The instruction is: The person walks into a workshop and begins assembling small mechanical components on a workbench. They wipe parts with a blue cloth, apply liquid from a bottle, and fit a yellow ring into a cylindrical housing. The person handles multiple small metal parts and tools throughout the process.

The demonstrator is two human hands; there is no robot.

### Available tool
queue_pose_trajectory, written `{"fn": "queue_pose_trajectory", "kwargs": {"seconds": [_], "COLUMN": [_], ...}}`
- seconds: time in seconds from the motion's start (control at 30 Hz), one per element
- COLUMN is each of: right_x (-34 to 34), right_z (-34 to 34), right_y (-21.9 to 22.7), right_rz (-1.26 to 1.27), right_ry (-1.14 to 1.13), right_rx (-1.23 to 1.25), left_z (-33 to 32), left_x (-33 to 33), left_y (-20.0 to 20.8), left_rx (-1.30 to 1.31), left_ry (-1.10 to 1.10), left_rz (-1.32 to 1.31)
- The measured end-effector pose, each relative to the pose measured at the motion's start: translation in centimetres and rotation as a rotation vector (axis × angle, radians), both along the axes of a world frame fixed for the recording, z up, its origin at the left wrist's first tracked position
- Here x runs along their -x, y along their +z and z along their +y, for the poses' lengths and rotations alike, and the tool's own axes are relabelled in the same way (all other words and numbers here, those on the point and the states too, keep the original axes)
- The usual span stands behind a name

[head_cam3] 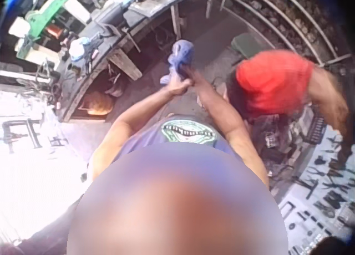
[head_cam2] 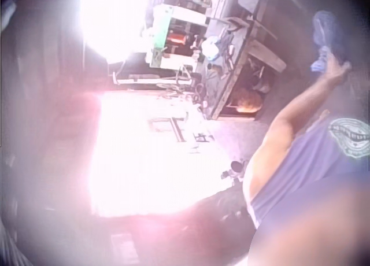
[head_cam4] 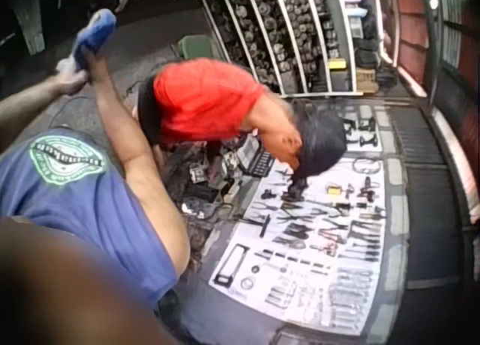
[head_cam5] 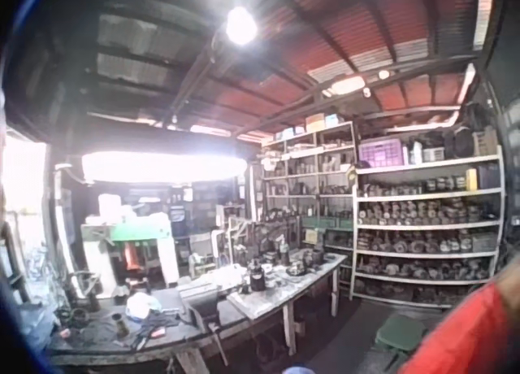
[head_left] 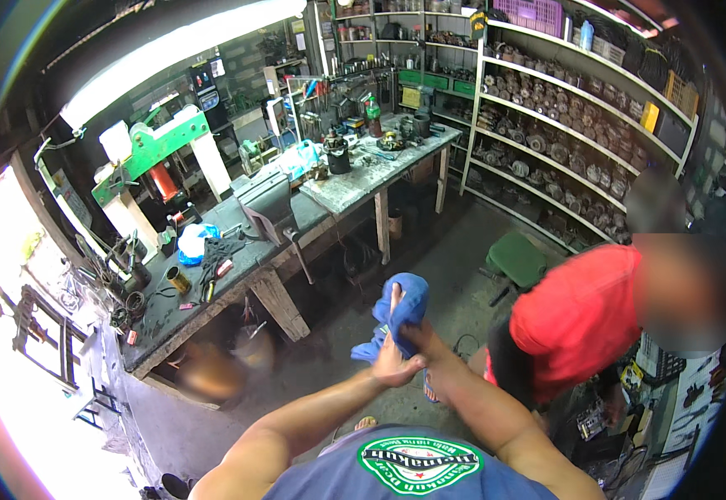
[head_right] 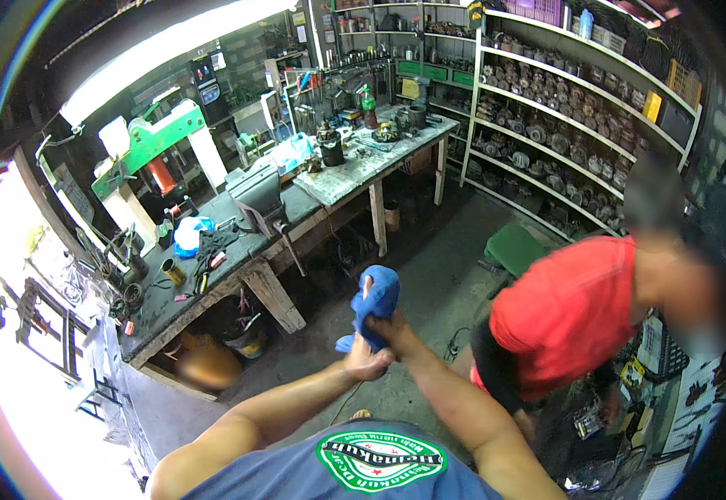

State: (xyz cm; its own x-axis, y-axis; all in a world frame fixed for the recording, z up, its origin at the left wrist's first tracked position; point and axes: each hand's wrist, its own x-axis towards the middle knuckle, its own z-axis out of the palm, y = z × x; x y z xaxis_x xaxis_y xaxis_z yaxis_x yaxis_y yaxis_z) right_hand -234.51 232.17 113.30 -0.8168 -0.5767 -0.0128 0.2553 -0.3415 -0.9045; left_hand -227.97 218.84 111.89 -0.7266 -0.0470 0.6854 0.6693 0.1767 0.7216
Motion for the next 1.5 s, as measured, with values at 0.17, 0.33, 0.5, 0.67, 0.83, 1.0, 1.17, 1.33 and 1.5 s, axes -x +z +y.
{"fn": "queue_pose_trajectory", "kwargs": {"seconds": [0.17,0.33,0.5,0.67,0.83,1.0,1.17,1.33,1.5], "right_x": [1.8,3.5,-0.5,1.3,-3.5,-2.0,-0.2,-2.9,6.2], "right_z": [-1.5,2.2,-0.9,-1.7,-1.6,-0.2,0.6,-0.2,2.6], "right_y": [-0.3,-0.1,1.0,4.7,8.1,10.6,8.9,3.4,3.1], "right_rz": [0.457,0.928,0.755,1.002,1.210,1.380,0.991,1.523,0.981], "right_ry": [-0.612,-0.751,-0.347,-0.387,-0.415,-0.262,-0.275,-0.367,-0.660], "right_rx": [-0.278,-0.413,-0.243,-0.533,-0.484,-0.599,-0.654,-0.400,-0.422], "left_z": [2.8,-2.1,-1.3,5.8,3.3,5.4,5.2,7.0,5.9], "left_x": [1.0,3.4,6.5,6.3,7.0,6.3,6.1,5.3,3.3], "left_y": [2.3,6.7,6.9,2.8,3.5,4.1,4.9,7.5,9.6], "left_rx": [-0.116,-0.908,-1.466,-2.268,-1.417,-1.409,-1.301,-1.383,-0.971], "left_ry": [-0.165,-0.948,-0.275,-1.062,-0.627,-0.652,-0.560,-0.611,-0.359], "left_rz": [-0.204,-0.526,-0.663,-0.034,-0.609,-0.510,-0.681,-0.437,-0.892]}}
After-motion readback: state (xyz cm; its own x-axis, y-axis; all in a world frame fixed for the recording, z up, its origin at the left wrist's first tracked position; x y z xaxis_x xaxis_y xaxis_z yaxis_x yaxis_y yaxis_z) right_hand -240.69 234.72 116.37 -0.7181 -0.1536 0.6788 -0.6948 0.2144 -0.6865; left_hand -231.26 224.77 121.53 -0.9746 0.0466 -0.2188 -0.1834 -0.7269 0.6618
